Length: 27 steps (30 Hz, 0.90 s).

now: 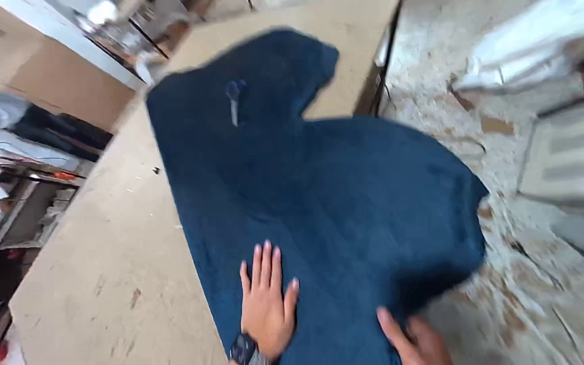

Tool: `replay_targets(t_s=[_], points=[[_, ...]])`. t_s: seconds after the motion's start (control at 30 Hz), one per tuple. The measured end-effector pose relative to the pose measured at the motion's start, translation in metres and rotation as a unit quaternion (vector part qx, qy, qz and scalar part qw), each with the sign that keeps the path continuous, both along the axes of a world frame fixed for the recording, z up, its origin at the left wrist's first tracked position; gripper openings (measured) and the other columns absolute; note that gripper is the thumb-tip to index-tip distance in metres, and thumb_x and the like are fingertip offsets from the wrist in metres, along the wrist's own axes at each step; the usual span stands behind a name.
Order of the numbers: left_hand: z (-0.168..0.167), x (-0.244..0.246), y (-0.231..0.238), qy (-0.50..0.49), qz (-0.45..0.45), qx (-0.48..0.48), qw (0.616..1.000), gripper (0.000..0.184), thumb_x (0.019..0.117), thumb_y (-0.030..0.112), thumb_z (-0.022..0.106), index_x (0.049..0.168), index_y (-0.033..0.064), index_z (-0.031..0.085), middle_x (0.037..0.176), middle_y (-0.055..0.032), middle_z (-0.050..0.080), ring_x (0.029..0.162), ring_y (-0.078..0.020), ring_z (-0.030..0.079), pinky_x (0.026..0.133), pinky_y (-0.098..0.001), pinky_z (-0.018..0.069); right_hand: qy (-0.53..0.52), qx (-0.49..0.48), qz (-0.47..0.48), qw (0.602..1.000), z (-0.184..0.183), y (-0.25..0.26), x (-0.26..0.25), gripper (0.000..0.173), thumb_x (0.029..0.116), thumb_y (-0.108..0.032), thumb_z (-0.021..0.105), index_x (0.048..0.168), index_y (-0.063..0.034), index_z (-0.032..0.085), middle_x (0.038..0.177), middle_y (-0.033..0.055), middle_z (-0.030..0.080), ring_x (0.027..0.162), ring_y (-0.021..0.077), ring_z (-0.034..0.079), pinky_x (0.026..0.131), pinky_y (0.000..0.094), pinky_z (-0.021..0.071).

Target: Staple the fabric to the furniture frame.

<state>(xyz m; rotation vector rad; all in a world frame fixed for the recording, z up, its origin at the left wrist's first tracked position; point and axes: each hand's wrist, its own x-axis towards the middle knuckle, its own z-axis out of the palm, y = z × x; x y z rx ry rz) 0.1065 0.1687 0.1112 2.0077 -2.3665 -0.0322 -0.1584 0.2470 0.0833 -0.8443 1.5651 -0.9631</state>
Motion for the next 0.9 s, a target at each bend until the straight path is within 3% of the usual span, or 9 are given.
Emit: replay_targets(t_s=[0.07, 0.1, 0.23, 0.37, 0.43, 0.6, 0.67, 0.73, 0.9], points=[[0.002, -0.021, -0.004, -0.003, -0.037, 0.031, 0.999, 0.076, 0.1059, 0.056, 0.018, 0.162, 0.0069, 0.028, 0.172, -0.0125, 0.017, 0.16, -0.0297, 0.01, 0.127, -0.0649, 0.0102, 0.073, 0.002, -0.033, 0.997, 0.0, -0.001, 0.005, 0.04, 0.0962, -0.049, 0.068, 0.079, -0.0127, 0.068, 0.068, -0.0011, 0.066, 0.061, 0.0105, 0.065, 0.056, 0.0336, 0.0578], [0.003, -0.033, -0.007, -0.002, -0.06, 0.045, 0.997, 0.076, 0.1056, 0.055, 0.017, 0.163, 0.0056, 0.024, 0.172, -0.0132, 0.011, 0.16, -0.0301, 0.005, 0.127, -0.0662, 0.0077, 0.088, 0.01, -0.025, 0.996, 0.0, -0.005, 0.004, 0.043, 0.0959, -0.053, 0.066, 0.075, -0.0156, 0.067, 0.066, -0.0035, 0.064, 0.058, 0.0085, 0.064, 0.053, 0.0316, 0.0567], [0.006, -0.072, 0.004, -0.022, -0.127, 0.085, 0.988, 0.083, 0.1017, 0.064, 0.019, 0.164, 0.0085, 0.022, 0.173, -0.0114, 0.004, 0.159, -0.0346, -0.005, 0.121, -0.0758, -0.0002, 0.043, 0.151, 0.088, 0.984, 0.016, -0.013, -0.006, 0.05, 0.1, -0.049, 0.059, 0.065, -0.0135, 0.056, 0.063, 0.0009, 0.053, 0.06, 0.0152, 0.056, 0.057, 0.0375, 0.0491], [0.004, -0.092, 0.005, -0.049, -0.11, 0.073, 0.99, 0.11, 0.082, 0.089, 0.039, 0.165, 0.0191, 0.022, 0.174, -0.0087, 0.002, 0.159, -0.0376, -0.007, 0.118, -0.0782, -0.0007, 0.064, 0.163, 0.012, 0.984, 0.015, -0.016, 0.005, 0.049, 0.0992, -0.031, 0.066, 0.058, -0.0129, 0.048, 0.054, 0.0009, 0.046, 0.05, 0.0157, 0.05, 0.049, 0.0365, 0.0428], [0.002, -0.102, 0.004, -0.05, -0.095, 0.067, 0.992, 0.117, 0.0762, 0.094, 0.042, 0.165, 0.0208, 0.022, 0.174, -0.0074, 0.0, 0.159, -0.0375, -0.009, 0.117, -0.0797, -0.0018, 0.083, 0.172, -0.02, 0.981, 0.016, -0.02, 0.011, 0.044, 0.0979, -0.027, 0.067, 0.059, -0.0128, 0.05, 0.054, 0.0011, 0.048, 0.051, 0.0165, 0.052, 0.05, 0.038, 0.0437], [0.003, -0.109, 0.002, -0.083, -0.118, 0.104, 0.984, 0.086, 0.0956, 0.077, 0.025, 0.166, 0.0285, 0.017, 0.174, -0.0048, -0.007, 0.158, -0.0335, -0.014, 0.118, -0.0768, -0.004, 0.071, 0.237, -0.019, 0.969, 0.022, -0.03, 0.011, 0.04, 0.0984, -0.03, 0.068, 0.065, -0.0105, 0.057, 0.062, 0.0051, 0.055, 0.06, 0.0214, 0.058, 0.057, 0.0437, 0.0483], [0.01, -0.091, -0.011, -0.062, -0.16, 0.126, 0.977, 0.071, 0.1041, 0.061, 0.016, 0.165, 0.0255, 0.022, 0.174, -0.0014, 0.003, 0.16, -0.0289, -0.006, 0.122, -0.0731, -0.0009, 0.062, 0.228, -0.02, 0.972, 0.022, -0.028, 0.011, 0.044, 0.0996, -0.033, 0.067, 0.064, -0.0108, 0.055, 0.06, 0.0048, 0.053, 0.058, 0.0206, 0.056, 0.055, 0.0422, 0.0468], [0.011, -0.054, -0.041, -0.026, -0.142, 0.11, 0.984, 0.067, 0.1062, 0.055, 0.014, 0.162, 0.0218, 0.031, 0.172, 0.0001, 0.02, 0.16, -0.0259, 0.009, 0.124, -0.0679, 0.0077, 0.08, 0.213, -0.021, 0.974, 0.023, -0.027, 0.009, 0.046, 0.0992, -0.034, 0.068, 0.062, -0.0114, 0.053, 0.058, 0.0035, 0.052, 0.055, 0.0189, 0.054, 0.053, 0.0401, 0.0456], [0.0, 0.013, -0.079, 0.001, -0.024, 0.076, 0.997, 0.076, 0.103, 0.062, 0.019, 0.166, 0.0202, 0.018, 0.174, -0.0003, 0.008, 0.16, -0.0226, 0.002, 0.126, -0.0609, 0.0044, 0.141, 0.184, 0.003, 0.973, 0.029, -0.024, 0.006, 0.044, 0.0974, -0.027, 0.07, 0.061, -0.0092, 0.051, 0.058, 0.0064, 0.053, 0.055, 0.0213, 0.056, 0.052, 0.0419, 0.0469]])
